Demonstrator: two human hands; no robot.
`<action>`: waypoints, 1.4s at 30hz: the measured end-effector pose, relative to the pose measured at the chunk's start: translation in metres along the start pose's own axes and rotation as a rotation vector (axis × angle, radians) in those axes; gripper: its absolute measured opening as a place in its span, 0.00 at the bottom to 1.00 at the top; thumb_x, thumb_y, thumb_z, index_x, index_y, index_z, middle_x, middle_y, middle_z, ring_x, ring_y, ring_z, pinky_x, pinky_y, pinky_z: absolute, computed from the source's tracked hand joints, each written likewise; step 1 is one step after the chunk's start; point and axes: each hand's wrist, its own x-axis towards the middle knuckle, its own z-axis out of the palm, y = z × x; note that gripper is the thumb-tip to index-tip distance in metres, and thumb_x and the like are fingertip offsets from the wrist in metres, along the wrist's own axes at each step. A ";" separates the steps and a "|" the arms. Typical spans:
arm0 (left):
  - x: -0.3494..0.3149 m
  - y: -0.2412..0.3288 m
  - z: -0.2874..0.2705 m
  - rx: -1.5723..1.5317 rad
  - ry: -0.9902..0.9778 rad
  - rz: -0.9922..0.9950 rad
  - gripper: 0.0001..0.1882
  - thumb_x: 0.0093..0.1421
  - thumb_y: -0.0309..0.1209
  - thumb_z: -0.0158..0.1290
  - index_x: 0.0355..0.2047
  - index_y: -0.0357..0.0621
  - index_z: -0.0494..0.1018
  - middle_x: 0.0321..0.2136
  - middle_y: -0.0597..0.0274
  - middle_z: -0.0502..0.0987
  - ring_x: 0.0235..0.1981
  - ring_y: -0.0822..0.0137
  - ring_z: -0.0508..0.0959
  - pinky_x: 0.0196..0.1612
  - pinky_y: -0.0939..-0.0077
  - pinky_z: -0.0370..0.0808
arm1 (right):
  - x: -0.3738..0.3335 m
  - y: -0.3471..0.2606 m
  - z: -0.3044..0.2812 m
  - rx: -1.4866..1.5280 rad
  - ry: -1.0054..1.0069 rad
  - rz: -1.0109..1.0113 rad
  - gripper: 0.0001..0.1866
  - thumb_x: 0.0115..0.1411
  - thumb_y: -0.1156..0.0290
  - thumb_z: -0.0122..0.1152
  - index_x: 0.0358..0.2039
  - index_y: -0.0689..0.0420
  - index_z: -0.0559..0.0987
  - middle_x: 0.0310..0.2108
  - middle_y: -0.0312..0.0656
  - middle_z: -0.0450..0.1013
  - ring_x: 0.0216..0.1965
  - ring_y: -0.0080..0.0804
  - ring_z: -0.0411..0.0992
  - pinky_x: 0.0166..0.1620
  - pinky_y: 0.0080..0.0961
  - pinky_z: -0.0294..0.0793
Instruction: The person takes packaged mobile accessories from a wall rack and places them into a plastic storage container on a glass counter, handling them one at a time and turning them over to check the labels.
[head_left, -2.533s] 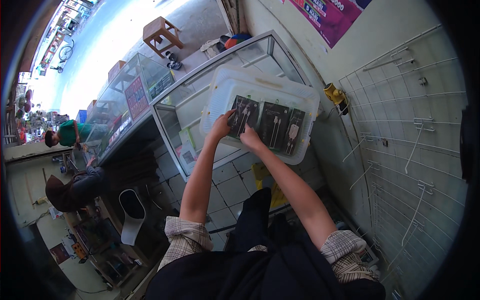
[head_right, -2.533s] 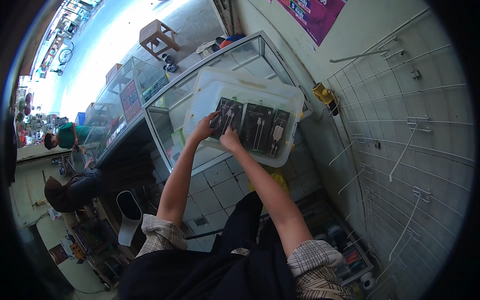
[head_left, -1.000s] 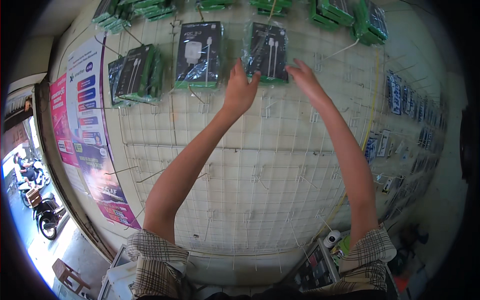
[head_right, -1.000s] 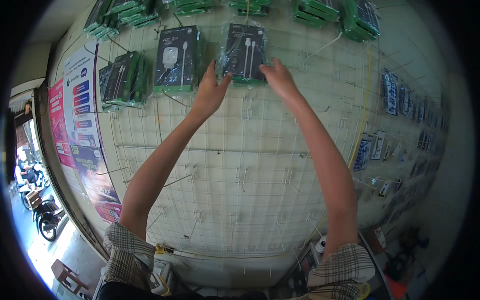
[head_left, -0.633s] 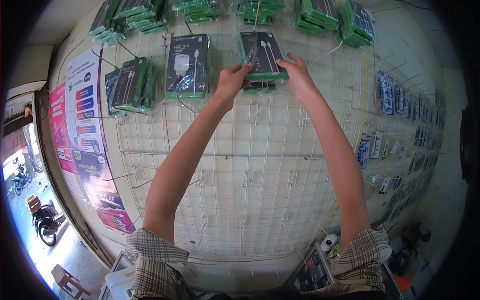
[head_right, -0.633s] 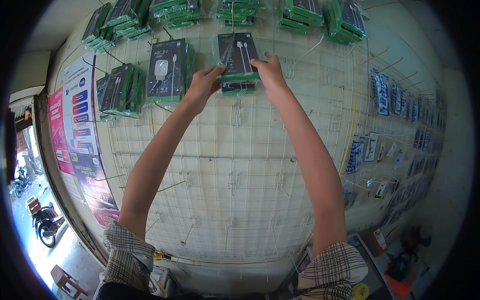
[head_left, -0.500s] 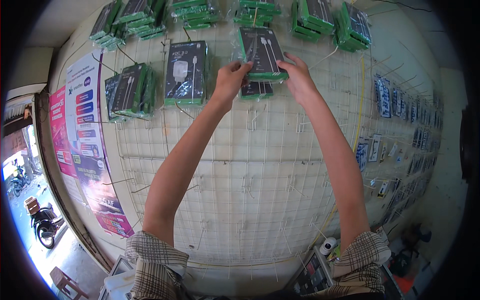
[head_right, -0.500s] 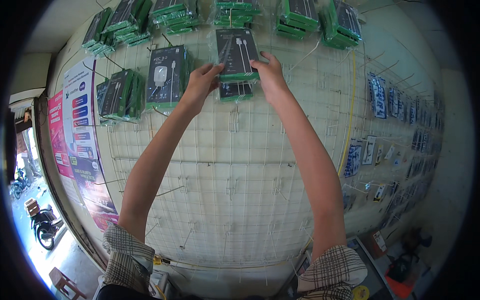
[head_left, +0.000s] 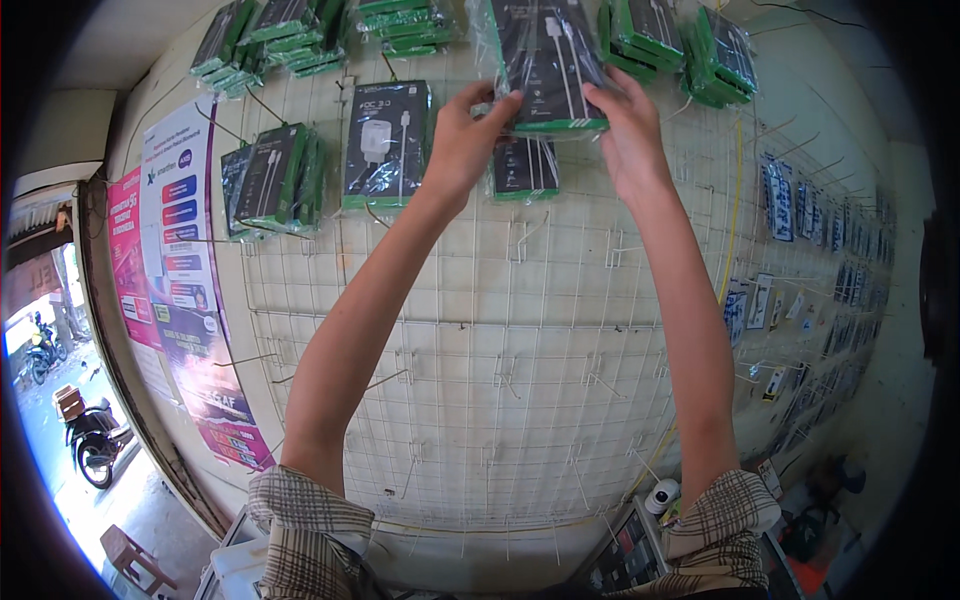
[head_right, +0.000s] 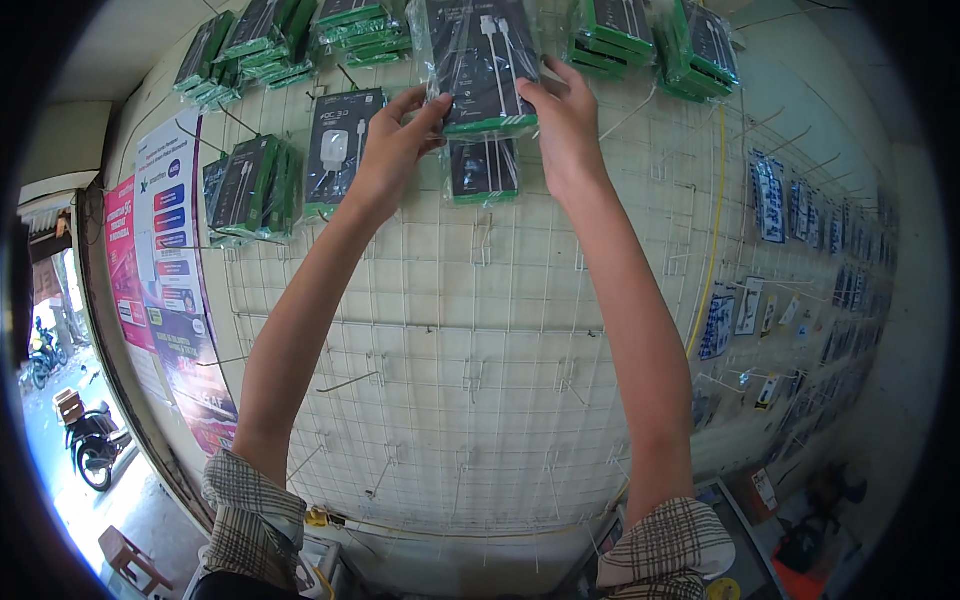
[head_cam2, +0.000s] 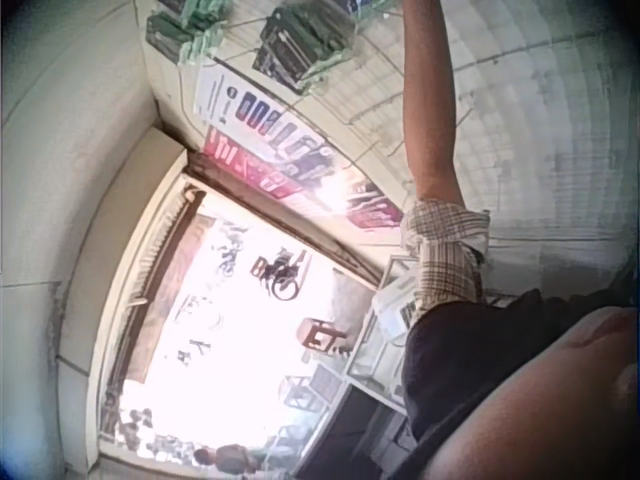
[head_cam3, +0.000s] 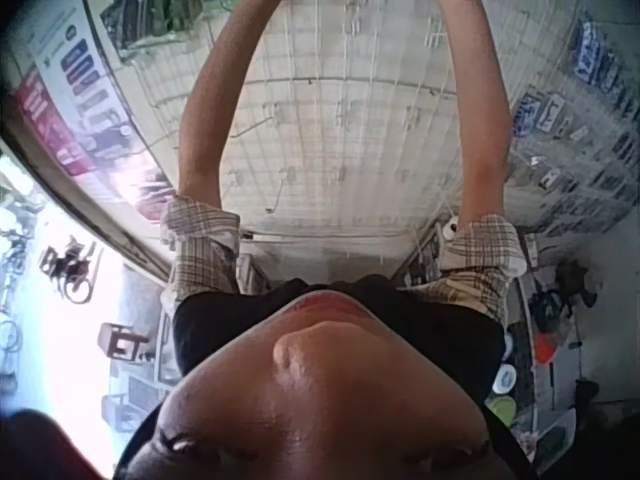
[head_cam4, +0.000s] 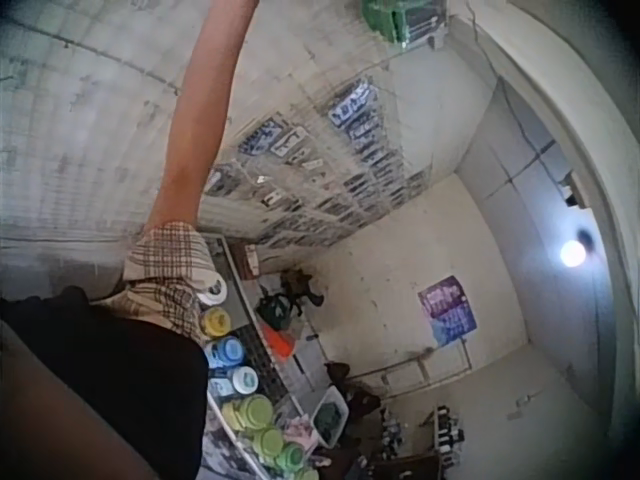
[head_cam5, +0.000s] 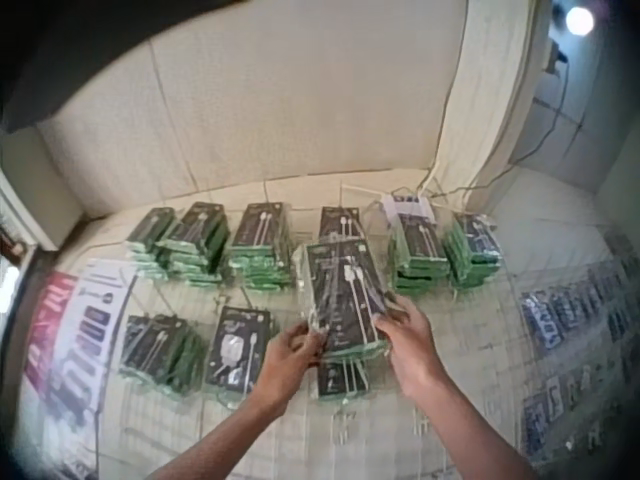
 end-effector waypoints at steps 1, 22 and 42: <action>-0.004 0.002 -0.001 0.048 -0.004 0.027 0.22 0.55 0.39 0.49 0.44 0.35 0.64 0.35 0.63 0.68 0.32 0.75 0.68 0.39 0.82 0.66 | -0.007 -0.005 0.003 -0.036 0.013 -0.057 0.29 0.51 0.74 0.54 0.52 0.66 0.57 0.43 0.46 0.64 0.44 0.28 0.64 0.49 0.27 0.59; -0.337 0.022 -0.189 0.494 0.496 -0.334 0.37 0.53 0.31 0.52 0.56 0.35 0.43 0.44 0.49 0.66 0.47 0.64 0.65 0.51 0.71 0.59 | -0.337 0.102 0.185 0.599 -0.235 0.825 0.28 0.55 0.76 0.50 0.54 0.70 0.53 0.50 0.45 0.59 0.49 0.27 0.61 0.51 0.23 0.60; -0.733 0.060 -0.267 0.710 1.375 -1.369 0.31 0.57 0.35 0.48 0.56 0.41 0.49 0.40 0.55 0.68 0.36 0.71 0.69 0.36 0.81 0.66 | -0.695 0.168 0.307 0.541 -0.839 1.614 0.35 0.49 0.82 0.51 0.57 0.50 0.53 0.52 0.43 0.56 0.49 0.30 0.61 0.49 0.25 0.61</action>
